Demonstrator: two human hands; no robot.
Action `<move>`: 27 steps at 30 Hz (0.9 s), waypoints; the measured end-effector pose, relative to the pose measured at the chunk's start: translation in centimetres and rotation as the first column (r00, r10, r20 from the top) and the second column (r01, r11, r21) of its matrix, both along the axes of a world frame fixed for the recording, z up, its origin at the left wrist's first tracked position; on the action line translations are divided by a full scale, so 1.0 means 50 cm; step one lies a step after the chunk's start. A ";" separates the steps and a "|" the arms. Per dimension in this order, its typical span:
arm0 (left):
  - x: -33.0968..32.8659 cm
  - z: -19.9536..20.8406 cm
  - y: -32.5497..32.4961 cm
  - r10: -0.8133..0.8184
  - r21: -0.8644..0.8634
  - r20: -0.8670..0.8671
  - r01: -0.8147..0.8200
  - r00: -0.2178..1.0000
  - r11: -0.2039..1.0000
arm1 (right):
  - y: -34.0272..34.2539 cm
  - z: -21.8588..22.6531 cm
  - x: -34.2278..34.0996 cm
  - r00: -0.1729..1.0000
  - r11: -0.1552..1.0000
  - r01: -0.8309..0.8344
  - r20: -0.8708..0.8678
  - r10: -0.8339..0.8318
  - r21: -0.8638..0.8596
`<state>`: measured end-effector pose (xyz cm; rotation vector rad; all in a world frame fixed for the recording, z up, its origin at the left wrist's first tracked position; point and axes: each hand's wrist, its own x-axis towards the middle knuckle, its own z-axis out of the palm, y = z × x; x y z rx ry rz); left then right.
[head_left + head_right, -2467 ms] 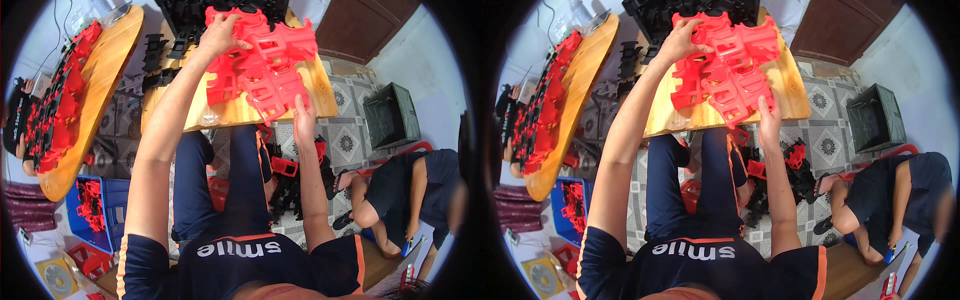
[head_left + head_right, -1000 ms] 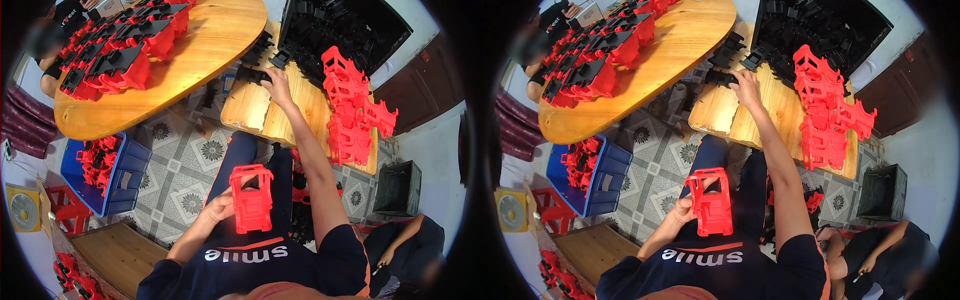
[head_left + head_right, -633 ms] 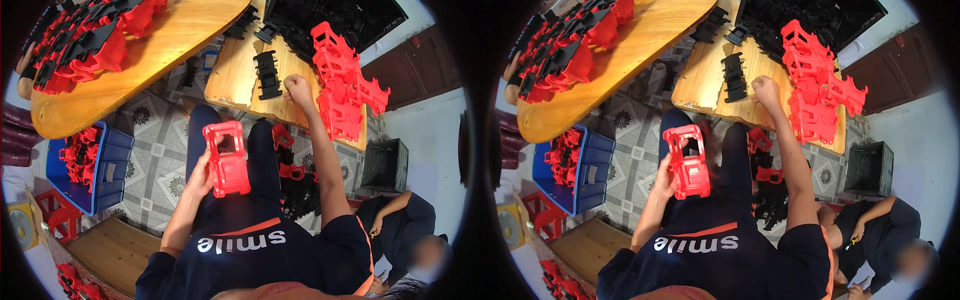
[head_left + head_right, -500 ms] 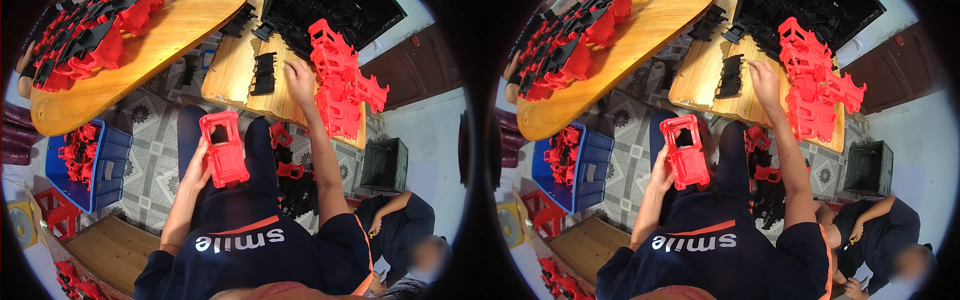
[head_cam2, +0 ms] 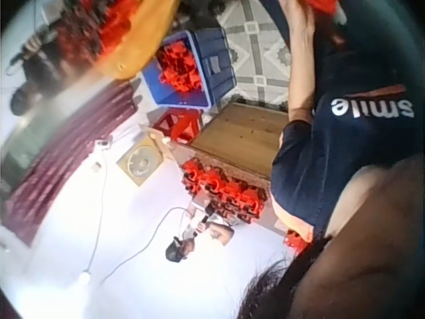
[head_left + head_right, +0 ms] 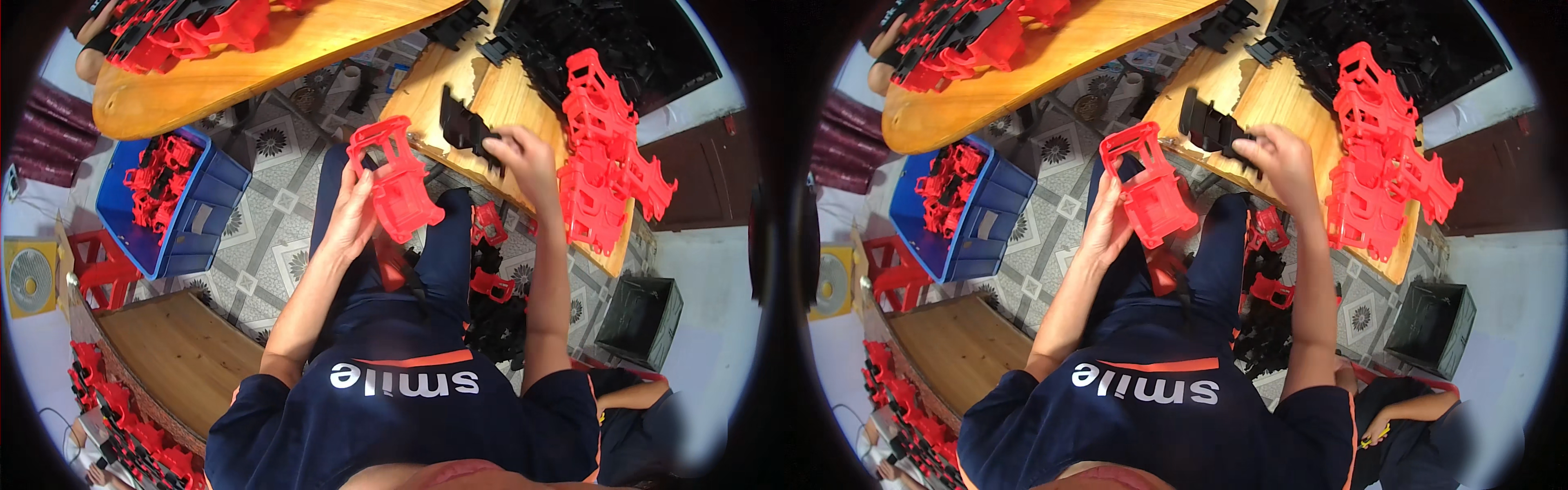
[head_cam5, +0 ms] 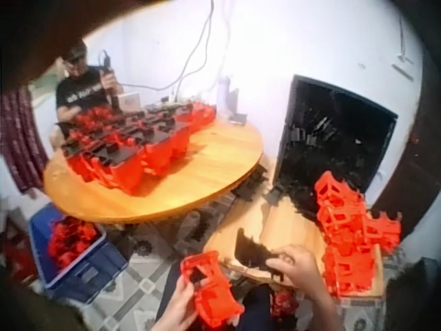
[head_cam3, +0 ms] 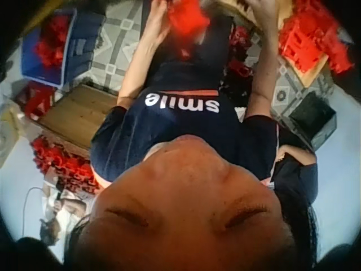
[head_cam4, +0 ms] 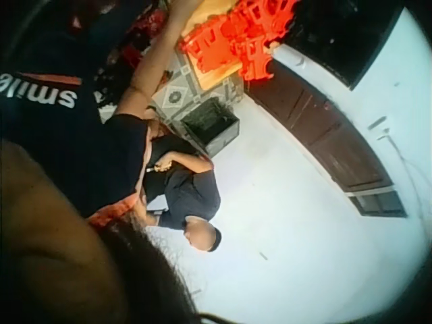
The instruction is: Assembling red and black plastic toy car bodies and chassis.
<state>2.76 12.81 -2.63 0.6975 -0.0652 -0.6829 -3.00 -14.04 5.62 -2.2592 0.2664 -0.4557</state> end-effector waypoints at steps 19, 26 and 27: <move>-0.031 0.016 -0.022 0.065 -0.079 0.181 -0.051 0.981 0.996 | 0.267 -0.044 -0.079 0.926 0.943 0.176 0.373 -0.061 -0.283; -0.021 0.051 -0.017 0.012 0.023 0.234 -0.018 0.972 1.000 | 0.247 -0.032 -0.051 0.923 0.956 0.175 0.377 -0.077 -0.234; -0.025 0.055 -0.012 0.001 0.014 0.228 -0.004 0.974 1.000 | 0.242 -0.021 -0.026 0.927 0.985 0.146 0.360 -0.106 -0.087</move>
